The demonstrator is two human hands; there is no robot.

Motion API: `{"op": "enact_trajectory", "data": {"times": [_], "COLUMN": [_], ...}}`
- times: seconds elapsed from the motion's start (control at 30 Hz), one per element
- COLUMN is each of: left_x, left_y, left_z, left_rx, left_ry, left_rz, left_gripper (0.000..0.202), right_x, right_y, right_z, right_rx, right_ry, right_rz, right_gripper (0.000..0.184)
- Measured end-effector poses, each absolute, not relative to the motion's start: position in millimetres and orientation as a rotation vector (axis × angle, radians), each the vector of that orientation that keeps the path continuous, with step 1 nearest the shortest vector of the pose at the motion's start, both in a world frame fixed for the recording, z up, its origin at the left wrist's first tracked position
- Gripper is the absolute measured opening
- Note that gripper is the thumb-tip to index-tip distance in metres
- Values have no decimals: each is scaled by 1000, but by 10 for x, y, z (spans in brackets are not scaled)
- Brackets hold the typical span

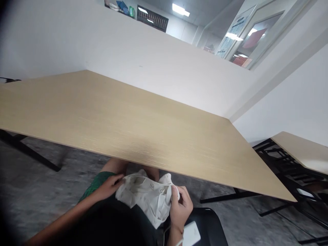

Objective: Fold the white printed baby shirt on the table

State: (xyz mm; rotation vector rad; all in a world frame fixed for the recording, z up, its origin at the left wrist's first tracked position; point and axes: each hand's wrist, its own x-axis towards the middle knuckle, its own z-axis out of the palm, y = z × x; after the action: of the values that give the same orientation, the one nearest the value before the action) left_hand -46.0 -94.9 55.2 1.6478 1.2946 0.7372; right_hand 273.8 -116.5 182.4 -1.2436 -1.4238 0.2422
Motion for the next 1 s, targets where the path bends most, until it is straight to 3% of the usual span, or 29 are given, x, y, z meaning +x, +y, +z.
{"op": "enact_trajectory", "data": {"times": [0.13, 0.3, 0.43, 0.57, 0.67, 0.83, 1.0], "left_x": [-709, -853, -907, -1008, -1067, -1077, -1105], "left_y": [-924, -1060, -1145, -1179, -1193, -1209, -1231], "left_z": [874, 1303, 1410, 1454, 1522, 1780, 2169], "left_rx": [1434, 1826, 1979, 2060, 2181, 1998, 1651], "left_ry": [1268, 1331, 1318, 1257, 1165, 1265, 1487], "left_rz": [921, 802, 878, 966, 1063, 1335, 1555], "left_gripper": [53, 41, 18, 35, 28, 11, 19], "right_x": [2772, 2778, 2833, 2931, 2968, 2897, 2793], "right_y": [-1180, -1187, -1155, -1099, -1087, -1123, -1171], "right_z": [1821, 1804, 1768, 1744, 1788, 1939, 2123], "right_rx": [-1212, -1234, -1262, -1221, -1231, -1306, -1437], "right_ry": [-1290, -1183, -1123, -1106, -1198, -1386, -1350], "right_rz": [293, 340, 385, 577, 653, 428, 77], "right_gripper": [21, 27, 31, 34, 33, 30, 28]}}
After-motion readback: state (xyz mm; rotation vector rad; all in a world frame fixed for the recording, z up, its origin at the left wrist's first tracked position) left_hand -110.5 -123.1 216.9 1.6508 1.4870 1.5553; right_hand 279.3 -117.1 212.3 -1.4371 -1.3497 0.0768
